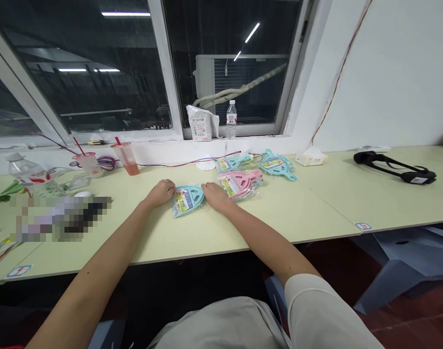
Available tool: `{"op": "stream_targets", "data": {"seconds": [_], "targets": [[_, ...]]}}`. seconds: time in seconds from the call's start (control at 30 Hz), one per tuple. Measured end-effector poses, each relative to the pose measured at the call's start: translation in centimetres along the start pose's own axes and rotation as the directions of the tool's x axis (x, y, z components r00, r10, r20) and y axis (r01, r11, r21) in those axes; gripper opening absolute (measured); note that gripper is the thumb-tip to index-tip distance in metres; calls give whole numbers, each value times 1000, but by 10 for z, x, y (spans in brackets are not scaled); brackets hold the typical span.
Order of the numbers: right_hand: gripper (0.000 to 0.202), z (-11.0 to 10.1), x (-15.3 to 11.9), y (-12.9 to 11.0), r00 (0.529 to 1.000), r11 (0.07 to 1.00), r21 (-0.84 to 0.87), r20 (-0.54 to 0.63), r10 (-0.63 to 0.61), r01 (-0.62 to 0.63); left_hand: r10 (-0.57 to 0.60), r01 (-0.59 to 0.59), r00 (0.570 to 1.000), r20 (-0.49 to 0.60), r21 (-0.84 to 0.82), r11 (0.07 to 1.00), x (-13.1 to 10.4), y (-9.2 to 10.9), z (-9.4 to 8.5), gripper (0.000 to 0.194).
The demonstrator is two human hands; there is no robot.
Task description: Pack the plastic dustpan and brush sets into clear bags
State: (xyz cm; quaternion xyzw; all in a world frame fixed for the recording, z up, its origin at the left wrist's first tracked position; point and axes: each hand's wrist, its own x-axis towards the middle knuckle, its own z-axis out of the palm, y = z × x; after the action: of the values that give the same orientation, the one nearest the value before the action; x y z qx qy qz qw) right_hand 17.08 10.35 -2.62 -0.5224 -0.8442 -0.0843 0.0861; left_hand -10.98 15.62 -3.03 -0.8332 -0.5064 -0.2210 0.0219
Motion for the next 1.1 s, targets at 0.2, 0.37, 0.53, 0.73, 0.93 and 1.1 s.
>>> {"op": "stream_targets", "data": {"seconds": [0.2,0.37,0.53,0.73,0.93,1.1], "targets": [[40,-5,-1,-1,998,998,-13,22,63,-62,-113,111,992,56,47,993,1,-7,-16,28],[40,-6,-2,1,995,995,-10,27,101,-100,-18,6,967,253,49,999,-2,-3,-34,19],[41,-4,-2,4,995,995,15,15,101,-101,24,17,947,320,-123,992,-3,11,-37,19],[41,-1,-1,6,995,995,31,30,94,-95,-149,169,964,219,-77,983,-6,15,-23,29],[41,2,0,7,995,994,52,36,92,-93,-159,168,984,83,-109,980,-6,12,-6,28],[38,1,-1,7,995,993,73,32,90,-92,-205,191,978,-33,-250,949,-3,9,11,19]]}}
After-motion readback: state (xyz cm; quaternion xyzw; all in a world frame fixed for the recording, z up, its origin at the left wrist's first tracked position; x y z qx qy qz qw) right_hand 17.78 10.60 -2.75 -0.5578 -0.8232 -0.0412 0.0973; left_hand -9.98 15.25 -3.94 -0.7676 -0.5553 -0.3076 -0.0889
